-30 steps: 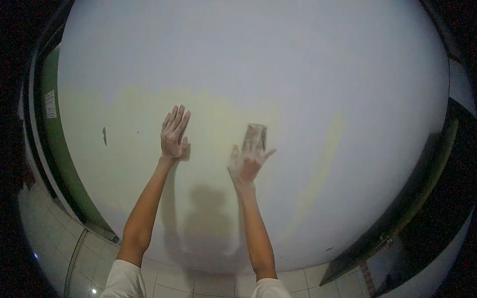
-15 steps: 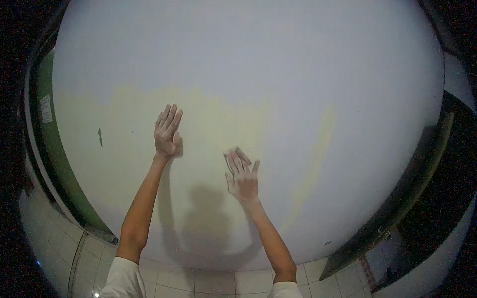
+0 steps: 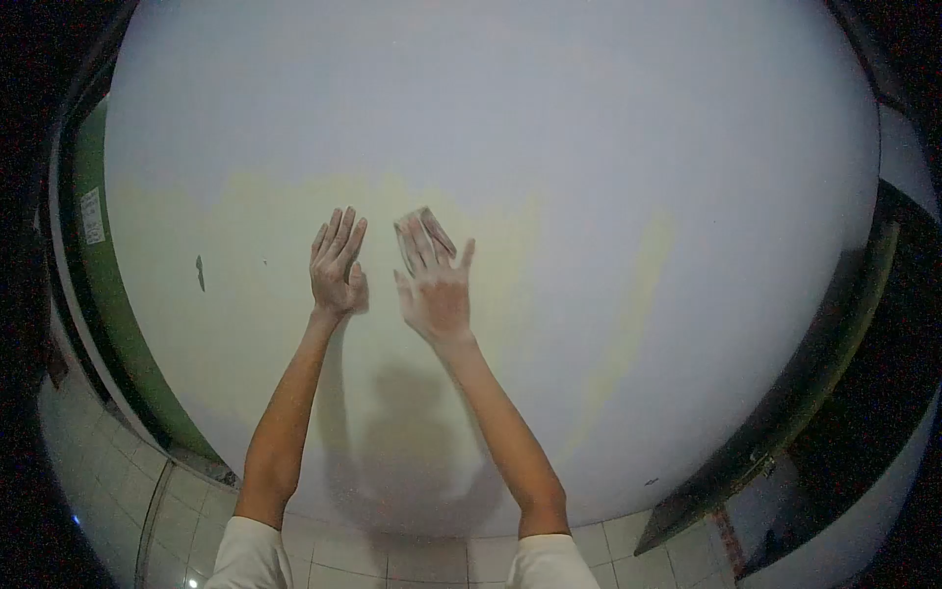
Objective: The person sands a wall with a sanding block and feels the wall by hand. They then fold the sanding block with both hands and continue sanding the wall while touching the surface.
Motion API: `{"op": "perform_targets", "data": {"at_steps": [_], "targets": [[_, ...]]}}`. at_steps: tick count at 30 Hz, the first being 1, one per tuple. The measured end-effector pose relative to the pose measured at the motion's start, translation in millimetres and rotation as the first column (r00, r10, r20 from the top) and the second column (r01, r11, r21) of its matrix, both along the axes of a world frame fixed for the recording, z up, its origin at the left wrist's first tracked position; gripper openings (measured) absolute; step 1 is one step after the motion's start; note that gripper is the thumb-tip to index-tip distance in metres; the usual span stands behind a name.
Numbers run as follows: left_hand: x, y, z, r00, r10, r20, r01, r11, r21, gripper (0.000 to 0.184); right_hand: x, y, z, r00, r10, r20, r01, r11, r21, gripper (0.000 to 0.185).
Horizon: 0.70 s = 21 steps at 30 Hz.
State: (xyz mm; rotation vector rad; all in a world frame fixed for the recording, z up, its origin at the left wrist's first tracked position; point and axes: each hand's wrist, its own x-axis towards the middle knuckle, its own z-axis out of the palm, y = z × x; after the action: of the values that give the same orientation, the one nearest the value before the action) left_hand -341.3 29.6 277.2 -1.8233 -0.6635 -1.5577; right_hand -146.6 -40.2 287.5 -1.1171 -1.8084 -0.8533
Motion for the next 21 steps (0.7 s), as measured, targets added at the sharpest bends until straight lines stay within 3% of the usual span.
{"op": "perform_targets", "data": {"at_steps": [4,8,9,12,14,17,21], "targets": [[-3,1,0,1.0,0.0,-0.026,0.0,1.0,-0.01,0.065,-14,12,11,0.999,0.006,-0.037,-0.003,0.997,0.082,0.074],[-5,3,-2,1.0,-0.01,-0.026,0.01,1.0,0.006,0.066,4,0,-7,0.999,-0.045,-0.029,0.045,0.999,0.023,0.073],[-6,8,-3,0.999,-0.016,-0.029,0.016,1.0,0.017,0.066,12,-2,-18,0.992,-0.13,0.005,0.13,0.991,-0.026,0.075],[-5,11,-6,1.0,-0.005,-0.023,0.005,1.0,0.002,0.068,34,-7,-61,0.987,-0.16,-0.018,0.159,0.985,-0.067,0.075],[-3,10,-4,1.0,-0.012,-0.016,0.012,1.0,0.014,0.069,45,-9,-95,0.995,-0.089,-0.055,0.087,0.996,-0.03,0.076],[-1,4,-5,0.999,-0.034,-0.008,0.034,0.999,0.009,0.069,56,-12,-142,0.984,-0.169,-0.055,0.161,0.978,-0.13,0.074],[0,7,-3,1.0,-0.01,-0.001,0.01,1.0,0.015,0.07,45,-8,-111,0.983,-0.186,-0.016,0.181,0.972,-0.148,0.074]]}}
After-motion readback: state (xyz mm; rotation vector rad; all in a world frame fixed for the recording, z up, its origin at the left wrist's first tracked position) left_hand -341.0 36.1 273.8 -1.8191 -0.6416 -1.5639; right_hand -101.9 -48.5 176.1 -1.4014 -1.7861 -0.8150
